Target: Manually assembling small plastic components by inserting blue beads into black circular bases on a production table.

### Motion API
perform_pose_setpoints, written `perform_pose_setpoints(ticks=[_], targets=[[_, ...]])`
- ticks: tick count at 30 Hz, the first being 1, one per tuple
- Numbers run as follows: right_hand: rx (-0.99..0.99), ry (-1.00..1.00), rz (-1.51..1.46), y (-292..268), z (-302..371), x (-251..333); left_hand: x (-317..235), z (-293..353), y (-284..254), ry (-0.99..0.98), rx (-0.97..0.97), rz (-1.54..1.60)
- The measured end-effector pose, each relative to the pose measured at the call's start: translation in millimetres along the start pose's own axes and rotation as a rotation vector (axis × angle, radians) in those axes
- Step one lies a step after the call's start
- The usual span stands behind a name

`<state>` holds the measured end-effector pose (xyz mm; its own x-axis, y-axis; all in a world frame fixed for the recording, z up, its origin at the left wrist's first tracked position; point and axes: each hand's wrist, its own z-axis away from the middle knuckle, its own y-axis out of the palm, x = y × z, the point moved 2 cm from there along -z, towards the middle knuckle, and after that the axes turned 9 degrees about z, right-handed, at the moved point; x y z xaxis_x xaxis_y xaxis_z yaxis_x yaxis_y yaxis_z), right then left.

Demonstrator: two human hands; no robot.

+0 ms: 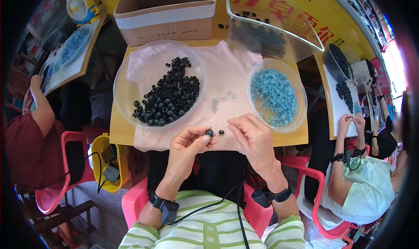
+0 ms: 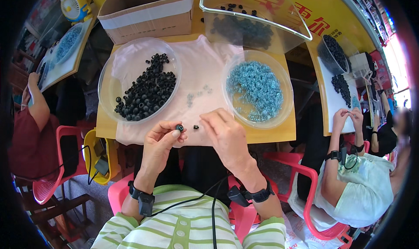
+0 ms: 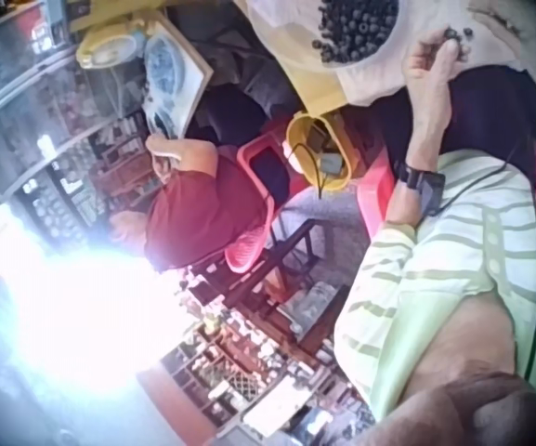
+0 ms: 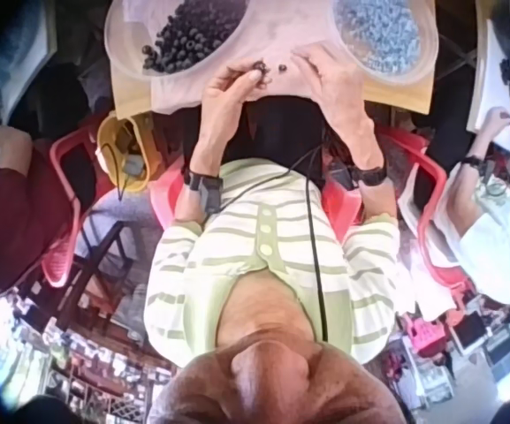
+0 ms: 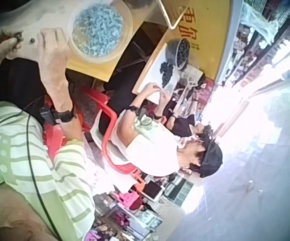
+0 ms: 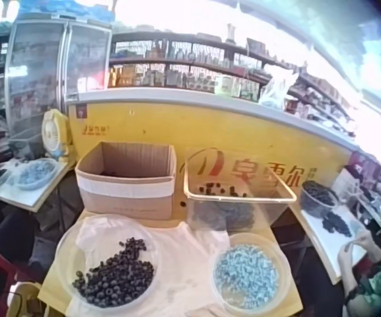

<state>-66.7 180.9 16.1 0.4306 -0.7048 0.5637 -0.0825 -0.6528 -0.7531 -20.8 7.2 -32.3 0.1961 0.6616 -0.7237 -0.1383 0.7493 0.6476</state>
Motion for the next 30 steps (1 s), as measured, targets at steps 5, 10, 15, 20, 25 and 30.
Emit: perform_pose_setpoints(ticks=[5, 10, 15, 20, 25, 30], targets=[[0.174, -0.149, 0.116, 13.3, -0.1, 6.7, 2.7, -0.5, -3.8, -0.007, 0.014, -0.037], [0.207, -0.222, 0.267, 19.0, 6.2, 15.9, 1.0, -0.8, -3.3, -0.013, 0.015, 0.007], [0.200, -0.190, 0.198, 12.1, 7.6, 7.3, 0.9, -1.8, -1.8, -0.002, 0.041, 0.023], [0.232, 0.389, -0.538, -10.0, 2.3, 16.3, -4.9, 4.1, 5.4, -0.025, 0.091, 0.160], [0.223, 0.357, -0.890, -15.1, 2.5, 29.7, -9.2, 10.9, 16.3, -0.036, 0.164, 0.188], [0.194, 0.315, -0.818, -18.7, 5.8, 29.9, -11.5, 15.4, 23.2, -0.032, 0.175, 0.167]])
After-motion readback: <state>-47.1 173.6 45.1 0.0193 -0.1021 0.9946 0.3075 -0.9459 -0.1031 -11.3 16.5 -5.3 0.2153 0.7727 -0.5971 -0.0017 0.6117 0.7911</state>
